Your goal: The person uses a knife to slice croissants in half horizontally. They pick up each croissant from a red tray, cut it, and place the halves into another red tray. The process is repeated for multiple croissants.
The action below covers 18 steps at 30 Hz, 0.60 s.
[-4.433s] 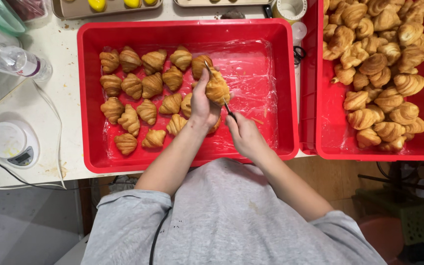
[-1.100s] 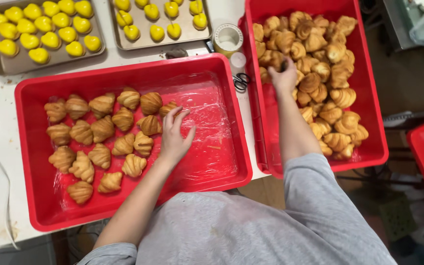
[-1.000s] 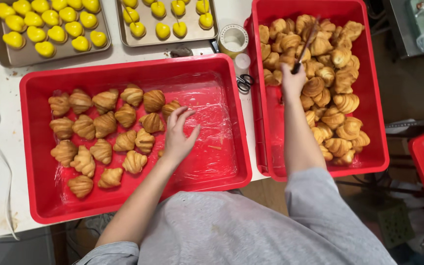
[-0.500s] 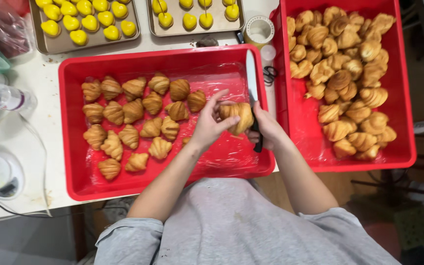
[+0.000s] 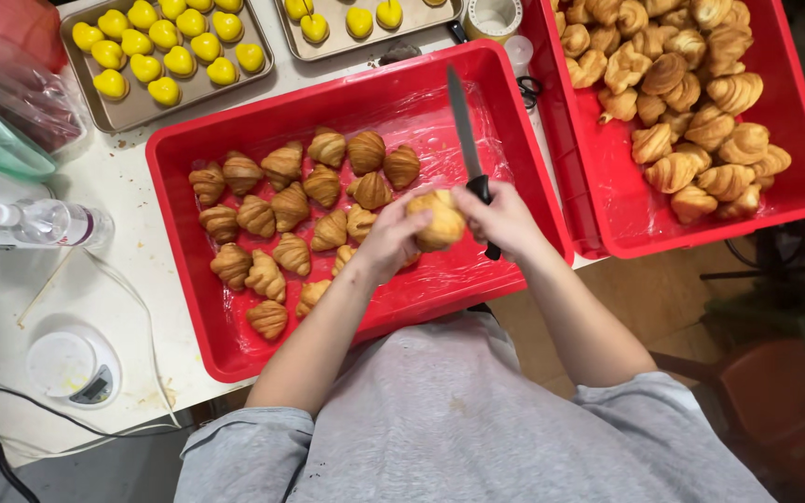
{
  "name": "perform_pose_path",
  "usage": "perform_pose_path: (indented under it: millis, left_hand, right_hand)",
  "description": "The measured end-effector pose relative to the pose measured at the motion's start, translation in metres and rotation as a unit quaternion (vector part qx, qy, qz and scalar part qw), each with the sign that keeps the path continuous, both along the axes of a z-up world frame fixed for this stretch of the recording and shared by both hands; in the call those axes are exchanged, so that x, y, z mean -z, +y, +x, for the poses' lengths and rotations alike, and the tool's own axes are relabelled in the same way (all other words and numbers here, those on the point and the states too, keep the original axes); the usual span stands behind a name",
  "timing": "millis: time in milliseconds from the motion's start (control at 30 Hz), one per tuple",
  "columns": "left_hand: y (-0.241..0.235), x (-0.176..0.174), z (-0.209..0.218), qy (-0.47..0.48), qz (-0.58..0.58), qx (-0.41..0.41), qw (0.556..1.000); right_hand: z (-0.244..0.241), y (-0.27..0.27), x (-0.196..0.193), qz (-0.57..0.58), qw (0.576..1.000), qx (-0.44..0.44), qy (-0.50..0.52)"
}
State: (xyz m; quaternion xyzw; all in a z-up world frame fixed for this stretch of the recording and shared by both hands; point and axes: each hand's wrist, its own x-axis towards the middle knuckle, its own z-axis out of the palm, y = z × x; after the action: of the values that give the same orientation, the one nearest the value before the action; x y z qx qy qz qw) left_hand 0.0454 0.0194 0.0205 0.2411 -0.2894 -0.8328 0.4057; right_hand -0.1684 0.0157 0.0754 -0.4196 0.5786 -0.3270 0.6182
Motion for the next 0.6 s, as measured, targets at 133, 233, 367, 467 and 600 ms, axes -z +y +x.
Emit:
perform_pose_path:
  millis: [133,233,367,467,600]
  left_hand:
    - [-0.003,-0.007,0.003,0.154,0.125,-0.058,0.978]
    - [-0.011,-0.006,-0.004,0.175,0.175,-0.116,0.962]
    - [-0.014,-0.009,-0.019,0.15,0.204,-0.173,0.952]
    - [-0.016,-0.015,-0.029,0.125,0.194,-0.184,0.955]
    - [-0.017,-0.019,-0.037,0.139,0.144,-0.196,0.96]
  right_hand:
    - [0.002,0.023,-0.001,-0.008,0.99,0.063,-0.122]
    - [0.008,0.059,0.004,-0.039,0.992,0.004,-0.124]
    - [0.012,0.087,0.006,-0.037,0.994,-0.047,-0.09]
    - [0.009,0.086,0.006,-0.048,0.995,-0.053,-0.064]
    - [0.005,0.081,0.008,-0.087,0.993,-0.073,-0.04]
